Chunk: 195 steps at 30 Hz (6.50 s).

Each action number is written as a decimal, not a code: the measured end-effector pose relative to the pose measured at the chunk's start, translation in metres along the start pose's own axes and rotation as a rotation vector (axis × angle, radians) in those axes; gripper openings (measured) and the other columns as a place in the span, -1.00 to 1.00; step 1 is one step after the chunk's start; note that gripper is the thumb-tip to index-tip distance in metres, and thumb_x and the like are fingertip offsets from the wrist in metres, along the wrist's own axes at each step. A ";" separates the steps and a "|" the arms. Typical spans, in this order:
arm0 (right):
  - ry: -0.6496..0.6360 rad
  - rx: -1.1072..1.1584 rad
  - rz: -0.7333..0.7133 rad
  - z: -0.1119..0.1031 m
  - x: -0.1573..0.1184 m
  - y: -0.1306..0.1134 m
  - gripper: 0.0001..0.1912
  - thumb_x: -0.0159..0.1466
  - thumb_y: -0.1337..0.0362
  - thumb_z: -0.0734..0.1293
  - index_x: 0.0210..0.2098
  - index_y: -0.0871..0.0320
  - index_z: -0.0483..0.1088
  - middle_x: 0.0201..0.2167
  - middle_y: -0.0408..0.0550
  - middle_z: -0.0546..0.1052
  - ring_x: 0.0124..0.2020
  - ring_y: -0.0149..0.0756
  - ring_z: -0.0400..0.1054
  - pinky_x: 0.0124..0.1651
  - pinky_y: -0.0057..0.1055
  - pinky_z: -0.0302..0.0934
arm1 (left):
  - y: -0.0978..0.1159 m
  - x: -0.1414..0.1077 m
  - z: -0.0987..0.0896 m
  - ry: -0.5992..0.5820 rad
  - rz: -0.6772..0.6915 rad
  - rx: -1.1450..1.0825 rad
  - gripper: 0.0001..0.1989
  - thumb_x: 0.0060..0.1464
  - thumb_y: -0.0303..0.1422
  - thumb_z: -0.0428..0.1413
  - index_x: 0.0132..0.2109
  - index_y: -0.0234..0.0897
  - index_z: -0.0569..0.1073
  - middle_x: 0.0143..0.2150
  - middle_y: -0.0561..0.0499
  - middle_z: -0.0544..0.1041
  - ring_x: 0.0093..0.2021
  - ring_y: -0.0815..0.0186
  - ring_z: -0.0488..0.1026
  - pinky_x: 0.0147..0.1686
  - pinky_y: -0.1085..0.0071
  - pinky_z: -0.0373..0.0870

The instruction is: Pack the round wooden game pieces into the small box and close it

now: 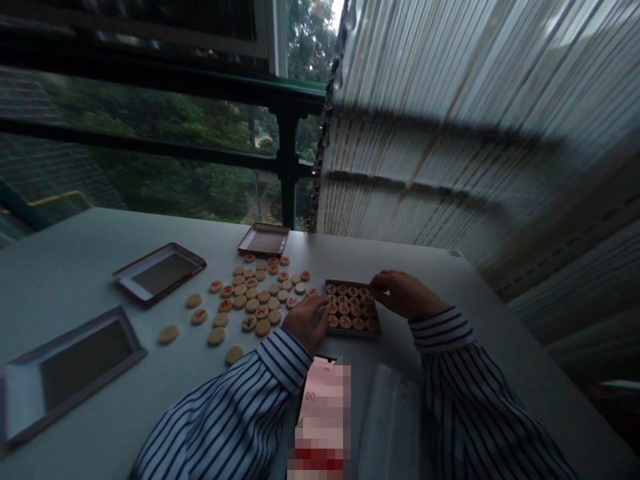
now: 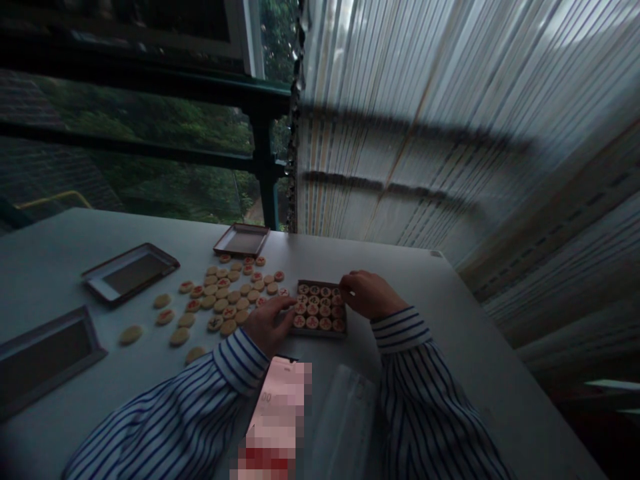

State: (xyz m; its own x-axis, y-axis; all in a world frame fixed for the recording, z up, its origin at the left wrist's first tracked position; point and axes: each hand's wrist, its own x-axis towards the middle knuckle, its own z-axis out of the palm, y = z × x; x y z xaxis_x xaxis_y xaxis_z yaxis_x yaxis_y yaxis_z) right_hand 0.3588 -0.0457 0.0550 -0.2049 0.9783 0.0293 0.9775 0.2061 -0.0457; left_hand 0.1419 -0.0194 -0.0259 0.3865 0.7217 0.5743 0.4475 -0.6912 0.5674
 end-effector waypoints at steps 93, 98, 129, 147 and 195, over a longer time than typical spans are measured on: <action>0.293 0.175 -0.129 -0.009 0.001 -0.054 -0.83 0.22 0.28 0.17 -0.31 0.16 0.37 -0.37 -0.04 0.47 -0.33 -0.37 0.32 -0.25 -0.44 0.14 | 0.000 0.011 -0.041 0.023 0.215 0.119 -0.88 -0.07 -0.33 0.09 -0.34 -0.26 0.39 -0.41 0.00 0.50 -0.33 0.27 0.42 -0.27 0.31 0.33; 0.284 0.219 -0.142 -0.006 0.001 -0.054 -0.83 0.21 0.28 0.17 -0.35 0.17 0.38 -0.43 -0.05 0.47 -0.38 -0.39 0.33 -0.29 -0.46 0.13 | 0.003 0.006 -0.037 -0.003 0.220 0.136 -0.88 -0.06 -0.30 0.08 -0.37 -0.24 0.41 -0.41 -0.02 0.50 -0.30 0.25 0.42 -0.25 0.29 0.31; 0.086 0.667 -0.231 -0.003 0.000 -0.072 -0.84 0.19 0.27 0.21 -0.30 0.17 0.39 -0.44 -0.12 0.50 -0.43 -0.47 0.34 -0.35 -0.52 0.18 | 0.006 0.000 -0.025 0.111 0.118 0.005 -0.75 -0.14 -0.32 0.14 -0.25 -0.29 0.36 -0.39 -0.04 0.52 -0.36 0.27 0.46 -0.33 0.32 0.41; 0.116 0.644 -0.201 -0.004 0.000 -0.070 -0.80 0.19 0.22 0.20 -0.27 0.17 0.37 -0.43 -0.10 0.49 -0.42 -0.45 0.35 -0.35 -0.51 0.18 | 0.009 0.001 -0.027 -0.082 -0.334 -0.582 -0.77 -0.09 -0.32 0.13 -0.24 -0.31 0.48 -0.31 -0.03 0.56 -0.30 0.30 0.50 -0.24 0.42 0.44; 0.219 0.291 -0.334 -0.002 0.000 -0.076 -0.84 0.17 0.25 0.24 -0.28 0.16 0.35 -0.38 -0.05 0.45 -0.34 -0.38 0.31 -0.26 -0.44 0.13 | 0.011 0.004 -0.026 0.002 -0.579 -0.750 -0.73 -0.18 -0.27 0.17 -0.33 -0.40 0.53 -0.46 -0.05 0.56 -0.47 0.36 0.45 -0.41 0.47 0.40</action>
State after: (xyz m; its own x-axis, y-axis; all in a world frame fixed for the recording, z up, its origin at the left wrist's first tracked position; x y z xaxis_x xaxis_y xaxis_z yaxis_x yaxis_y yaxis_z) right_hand 0.2843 -0.0614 0.0604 -0.4584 0.8373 0.2980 0.7990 0.5351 -0.2743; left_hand 0.1273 -0.0246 -0.0020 0.2652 0.9604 0.0856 -0.0665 -0.0704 0.9953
